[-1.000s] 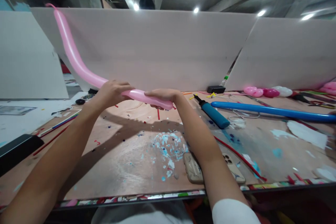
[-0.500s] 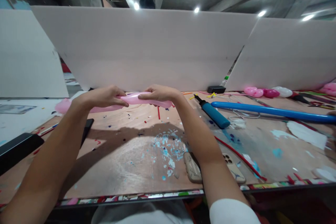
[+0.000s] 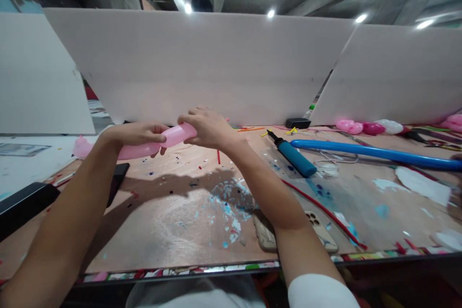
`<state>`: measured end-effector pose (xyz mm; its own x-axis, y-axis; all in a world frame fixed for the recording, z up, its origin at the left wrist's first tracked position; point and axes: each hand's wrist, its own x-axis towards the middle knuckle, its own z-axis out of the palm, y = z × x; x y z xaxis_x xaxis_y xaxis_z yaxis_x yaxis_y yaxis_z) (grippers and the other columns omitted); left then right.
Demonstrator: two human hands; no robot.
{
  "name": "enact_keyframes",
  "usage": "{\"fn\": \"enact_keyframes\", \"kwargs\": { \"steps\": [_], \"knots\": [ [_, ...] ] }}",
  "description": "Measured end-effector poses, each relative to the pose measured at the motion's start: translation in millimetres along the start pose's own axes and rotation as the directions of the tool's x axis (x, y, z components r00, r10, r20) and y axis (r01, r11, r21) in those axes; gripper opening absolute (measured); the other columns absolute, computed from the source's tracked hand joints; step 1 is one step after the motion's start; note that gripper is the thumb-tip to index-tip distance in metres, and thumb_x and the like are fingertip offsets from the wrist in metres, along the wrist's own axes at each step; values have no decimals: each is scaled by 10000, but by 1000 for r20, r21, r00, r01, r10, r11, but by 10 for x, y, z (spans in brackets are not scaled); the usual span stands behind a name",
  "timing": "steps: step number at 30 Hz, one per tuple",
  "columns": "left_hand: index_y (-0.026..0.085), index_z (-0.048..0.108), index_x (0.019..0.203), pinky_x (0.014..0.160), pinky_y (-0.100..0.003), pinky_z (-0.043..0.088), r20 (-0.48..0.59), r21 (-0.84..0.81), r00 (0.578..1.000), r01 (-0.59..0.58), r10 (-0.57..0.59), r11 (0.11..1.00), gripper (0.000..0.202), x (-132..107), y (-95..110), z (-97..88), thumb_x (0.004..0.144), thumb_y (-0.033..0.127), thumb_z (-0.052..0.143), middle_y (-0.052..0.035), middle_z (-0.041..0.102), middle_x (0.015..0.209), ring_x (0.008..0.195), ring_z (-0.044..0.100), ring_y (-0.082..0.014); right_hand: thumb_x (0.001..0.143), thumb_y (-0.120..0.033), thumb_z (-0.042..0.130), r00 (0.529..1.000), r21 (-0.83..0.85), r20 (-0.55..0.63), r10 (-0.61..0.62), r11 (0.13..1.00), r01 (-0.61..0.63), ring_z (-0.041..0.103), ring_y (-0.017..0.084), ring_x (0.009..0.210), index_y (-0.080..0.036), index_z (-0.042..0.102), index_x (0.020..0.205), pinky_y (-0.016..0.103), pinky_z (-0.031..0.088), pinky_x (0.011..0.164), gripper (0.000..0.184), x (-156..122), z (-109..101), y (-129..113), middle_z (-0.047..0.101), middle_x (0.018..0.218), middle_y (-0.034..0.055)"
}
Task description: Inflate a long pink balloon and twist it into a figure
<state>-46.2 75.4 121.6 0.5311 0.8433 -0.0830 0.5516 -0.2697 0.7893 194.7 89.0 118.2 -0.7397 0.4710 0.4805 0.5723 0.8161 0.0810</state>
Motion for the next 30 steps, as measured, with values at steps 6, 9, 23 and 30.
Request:
{"fn": "enact_keyframes", "kwargs": {
  "steps": [6, 9, 23, 30],
  "knots": [
    [233, 765, 923, 526, -210, 389, -254, 347, 949, -91, 187, 933, 306, 4, -71, -97, 663, 388, 811, -50, 720, 791, 609, 617, -171, 783, -504, 742, 972, 73, 133, 191, 977, -202, 583, 230, 928, -213, 641, 1184, 287, 369, 727, 506, -64, -86, 142, 685, 1081, 86],
    [256, 744, 1037, 556, -208, 383, -412, 474, 867, -60, 281, 878, 461, 13, -102, -111, 620, 429, 836, -47, 721, 896, 661, 611, -169, 854, -514, 640, 926, 189, 246, 288, 922, -337, 587, 184, 799, -199, 663, 1126, 266, 364, 647, 417, -136, -131, 344, 692, 994, 77],
    [263, 738, 1079, 685, -258, 418, -432, 649, 765, -104, 478, 753, 475, 21, -58, -84, 674, 505, 790, -47, 741, 928, 767, 630, -189, 970, -554, 443, 899, 421, 247, 363, 795, -437, 567, 139, 716, -194, 558, 1235, 242, 444, 593, 461, -142, -43, 588, 641, 1017, 81],
    [235, 712, 1166, 750, -295, 447, -416, 700, 771, -67, 482, 711, 519, -7, 9, -39, 707, 465, 788, -51, 741, 1047, 850, 646, -199, 959, -621, 429, 926, 562, 287, 244, 740, -369, 537, 132, 655, -189, 561, 825, 237, 448, 543, 470, -116, 93, 747, 574, 808, 41]
  ]
}}
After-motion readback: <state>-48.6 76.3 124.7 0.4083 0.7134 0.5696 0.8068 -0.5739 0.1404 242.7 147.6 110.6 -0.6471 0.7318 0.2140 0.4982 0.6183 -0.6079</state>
